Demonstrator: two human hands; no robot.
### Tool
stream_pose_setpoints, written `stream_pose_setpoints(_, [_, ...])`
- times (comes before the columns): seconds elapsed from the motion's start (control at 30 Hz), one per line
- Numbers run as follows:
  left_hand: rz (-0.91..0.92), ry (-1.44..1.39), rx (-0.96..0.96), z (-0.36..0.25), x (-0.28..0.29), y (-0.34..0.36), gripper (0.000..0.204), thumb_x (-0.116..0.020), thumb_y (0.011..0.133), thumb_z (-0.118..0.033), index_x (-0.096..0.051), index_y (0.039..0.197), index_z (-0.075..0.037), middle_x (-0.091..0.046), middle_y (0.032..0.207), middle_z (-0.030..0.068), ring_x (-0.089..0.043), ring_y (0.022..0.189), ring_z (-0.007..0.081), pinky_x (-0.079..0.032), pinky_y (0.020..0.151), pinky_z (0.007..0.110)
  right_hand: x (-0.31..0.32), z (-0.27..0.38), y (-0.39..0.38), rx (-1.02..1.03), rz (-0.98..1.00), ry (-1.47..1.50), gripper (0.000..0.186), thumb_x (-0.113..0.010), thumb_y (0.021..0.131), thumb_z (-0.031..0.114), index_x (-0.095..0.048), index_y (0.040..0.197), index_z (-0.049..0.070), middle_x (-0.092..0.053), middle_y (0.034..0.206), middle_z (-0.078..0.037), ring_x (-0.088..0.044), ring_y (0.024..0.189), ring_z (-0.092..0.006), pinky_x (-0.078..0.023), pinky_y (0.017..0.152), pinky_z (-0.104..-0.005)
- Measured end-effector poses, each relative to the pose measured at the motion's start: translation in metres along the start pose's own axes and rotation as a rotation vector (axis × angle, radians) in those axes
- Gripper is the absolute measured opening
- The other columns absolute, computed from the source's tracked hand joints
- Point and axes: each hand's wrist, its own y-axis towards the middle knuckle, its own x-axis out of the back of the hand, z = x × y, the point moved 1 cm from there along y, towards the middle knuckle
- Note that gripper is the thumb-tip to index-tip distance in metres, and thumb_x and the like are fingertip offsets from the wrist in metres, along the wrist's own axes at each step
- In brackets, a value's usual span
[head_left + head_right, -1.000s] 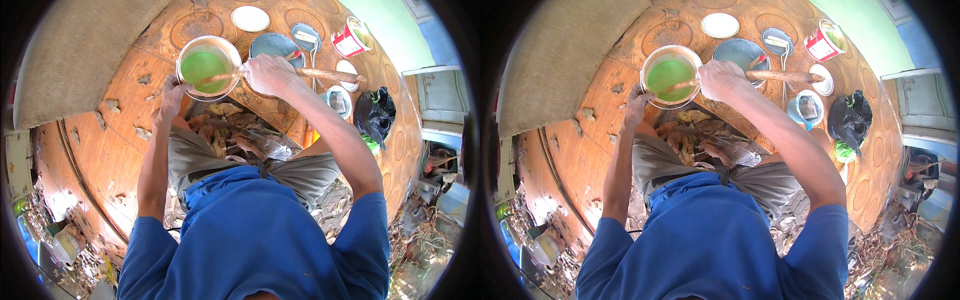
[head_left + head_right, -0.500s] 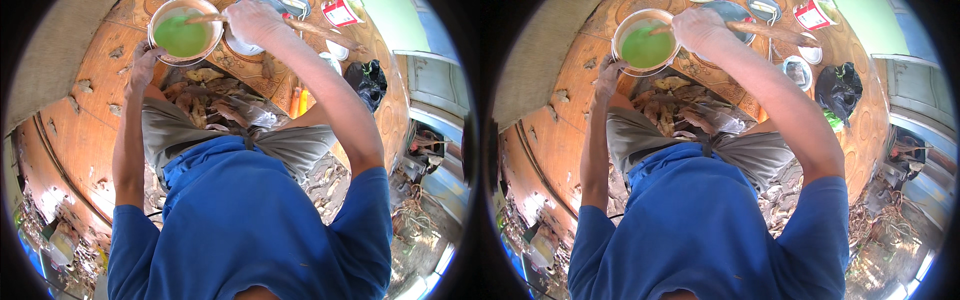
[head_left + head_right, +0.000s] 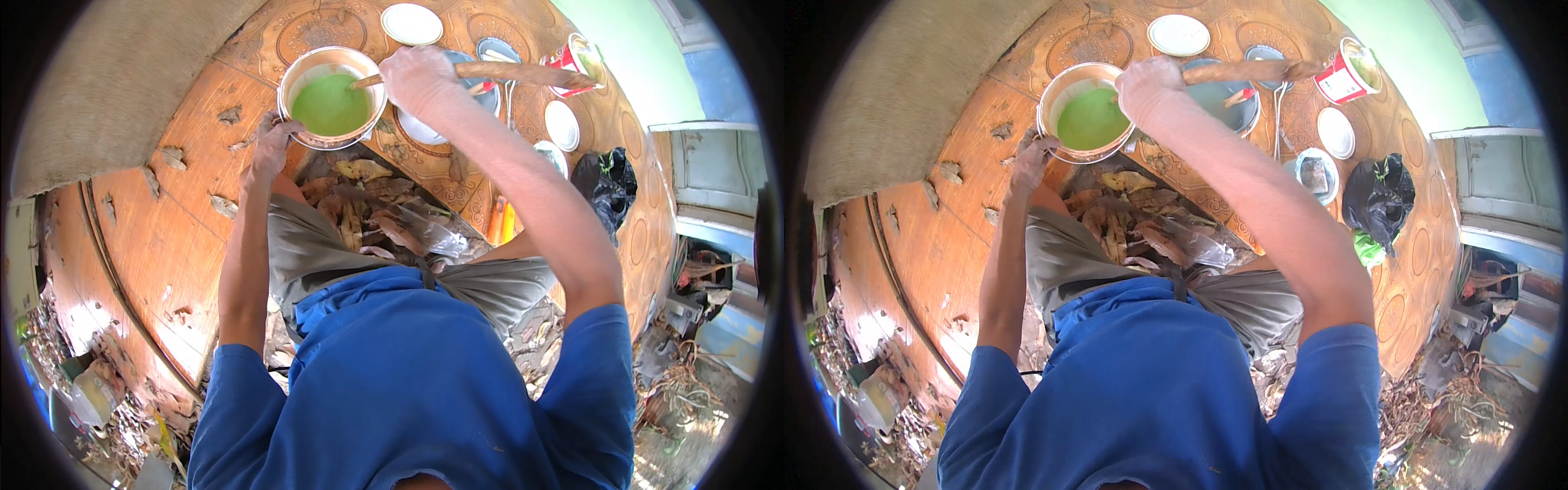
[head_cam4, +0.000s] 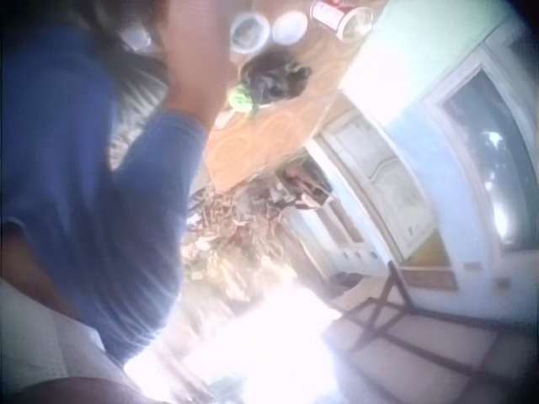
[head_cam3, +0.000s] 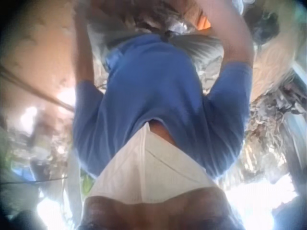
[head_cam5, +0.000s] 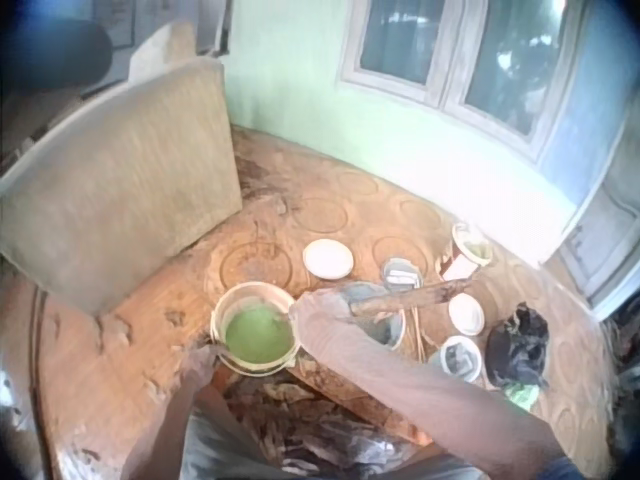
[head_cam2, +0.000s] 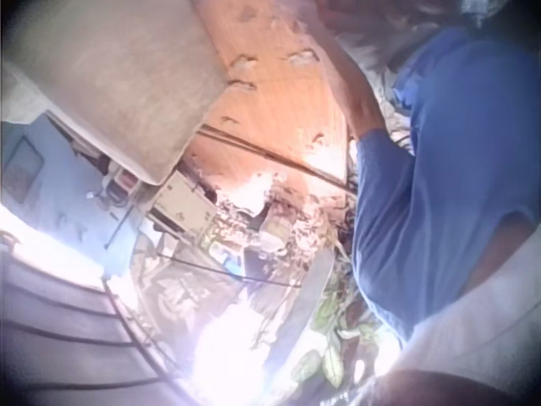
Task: The person sits on the floor and pours a green liquid from a plastic bag into a bucket. They then use a wooden stick to stir the green liquid in the bucket, mixing it thoroughly.
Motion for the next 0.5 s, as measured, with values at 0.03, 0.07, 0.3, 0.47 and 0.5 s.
stream_pose_setpoints(0.03, [0.005, -0.01, 0.016, 0.004, 0.004, 0.004, 0.036, -0.063, 0.067, 0.004, -0.049, 0.099, -0.005, -0.055, 0.085, 0.0021, -0.052, 0.076, 0.012, -0.043, 0.069, 0.025, 0.002, 0.005, 0.0, 0.011, 0.03, 0.015, 0.021, -0.047, 0.087, 0.01, -0.065, 0.083, 0.002, -0.065, 0.074, -0.012, -0.065, 0.068, -0.0212, -0.055, 0.058, -0.0318])
stream_pose_setpoints(0.07, [0.002, -0.021, 0.029, 0.008, 0.011, 0.006, 0.035, -0.063, 0.067, 0.004, -0.049, 0.098, -0.005, -0.055, 0.085, 0.002, -0.052, 0.075, 0.0118, -0.043, 0.068, 0.025, 0.005, 0.012, -0.002, 0.031, 0.058, 0.029, 0.02, -0.047, 0.087, 0.009, -0.065, 0.084, 0.001, -0.065, 0.073, -0.013, -0.064, 0.066, -0.0209, -0.055, 0.057, -0.0311])
stream_pose_setpoints(0.3, [-0.011, -0.228, 0.037, 0.009, 0.02, -0.011, 0.034, -0.063, 0.069, 0.005, -0.049, 0.099, -0.005, -0.056, 0.085, 0.0026, -0.052, 0.075, 0.0117, -0.042, 0.065, 0.024, 0.011, 0.031, -0.005, 0.127, 0.115, 0.077, 0.019, -0.047, 0.086, 0.008, -0.066, 0.083, 0.004, -0.065, 0.072, -0.013, -0.065, 0.068, -0.0228, -0.054, 0.064, -0.0338])
stream_pose_setpoints(0.47, [-0.07, -0.207, 0.097, 0.004, 0.004, -0.015, 0.034, -0.061, 0.072, 0.003, -0.047, 0.101, -0.005, -0.056, 0.09, 0.0037, -0.055, 0.081, 0.0136, -0.046, 0.073, 0.027, 0.003, 0.024, 0.019, 0.088, 0.022, 0.022, 0.019, -0.047, 0.085, 0.008, -0.066, 0.082, 0.004, -0.065, 0.072, -0.014, -0.066, 0.071, -0.0241, -0.053, 0.068, -0.0346])
stream_pose_setpoints(0.5, [-0.079, -0.186, 0.115, 0.001, 0.0, -0.017, 0.034, -0.061, 0.072, 0.003, -0.047, 0.102, -0.005, -0.056, 0.09, 0.0042, -0.055, 0.081, 0.0141, -0.047, 0.075, 0.028, 0.002, 0.024, 0.021, 0.078, 0.044, 0.029, 0.019, -0.047, 0.084, 0.007, -0.066, 0.081, 0.003, -0.065, 0.073, -0.014, -0.066, 0.071, -0.0244, -0.053, 0.068, -0.0348])
